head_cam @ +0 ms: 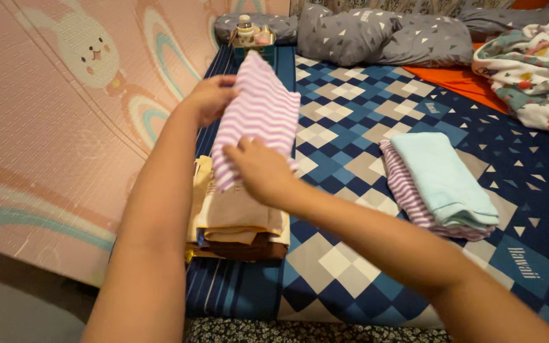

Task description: The person folds several towels and bed linens on a bed and stacks them neatly. They handle each item one at a time, smoothing and aligning edges before placing folded pieces into a growing stack.

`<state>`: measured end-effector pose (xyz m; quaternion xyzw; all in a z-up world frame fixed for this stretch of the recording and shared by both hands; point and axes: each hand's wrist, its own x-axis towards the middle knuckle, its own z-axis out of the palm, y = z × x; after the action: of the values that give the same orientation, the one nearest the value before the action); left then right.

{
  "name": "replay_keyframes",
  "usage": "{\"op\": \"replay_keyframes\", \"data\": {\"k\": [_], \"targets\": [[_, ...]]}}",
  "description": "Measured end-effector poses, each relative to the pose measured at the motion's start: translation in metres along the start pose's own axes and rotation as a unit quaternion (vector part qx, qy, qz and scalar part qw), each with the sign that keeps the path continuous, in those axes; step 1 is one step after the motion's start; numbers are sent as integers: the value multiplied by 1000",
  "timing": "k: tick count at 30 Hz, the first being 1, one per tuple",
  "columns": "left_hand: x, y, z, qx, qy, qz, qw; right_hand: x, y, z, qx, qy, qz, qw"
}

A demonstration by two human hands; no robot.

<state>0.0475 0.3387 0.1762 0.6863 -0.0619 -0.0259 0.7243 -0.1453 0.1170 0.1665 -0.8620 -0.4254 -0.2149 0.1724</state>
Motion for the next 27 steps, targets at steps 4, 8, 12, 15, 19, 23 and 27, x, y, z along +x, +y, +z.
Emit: {"op": "replay_keyframes", "data": {"k": [4,8,12,15,19,23,27], "targets": [[-42,-97,-5,425,326,80,841,-10,-15,69,263,-262,-12,929],[-82,-175,50,499,306,97,805,-53,18,104,429,-290,-12,855],[-106,-171,76,604,56,17,795,-94,122,75,334,-241,176,894],[-102,-135,89,589,86,-127,794,-131,212,9,18,-149,129,980],[-103,-124,123,610,110,-220,753,-215,267,-44,-215,-371,480,766],[-92,-129,155,666,136,-230,696,-288,297,-49,-122,-285,464,830],[-79,-156,188,723,75,-190,660,-345,359,-35,-55,-103,418,901]]}}
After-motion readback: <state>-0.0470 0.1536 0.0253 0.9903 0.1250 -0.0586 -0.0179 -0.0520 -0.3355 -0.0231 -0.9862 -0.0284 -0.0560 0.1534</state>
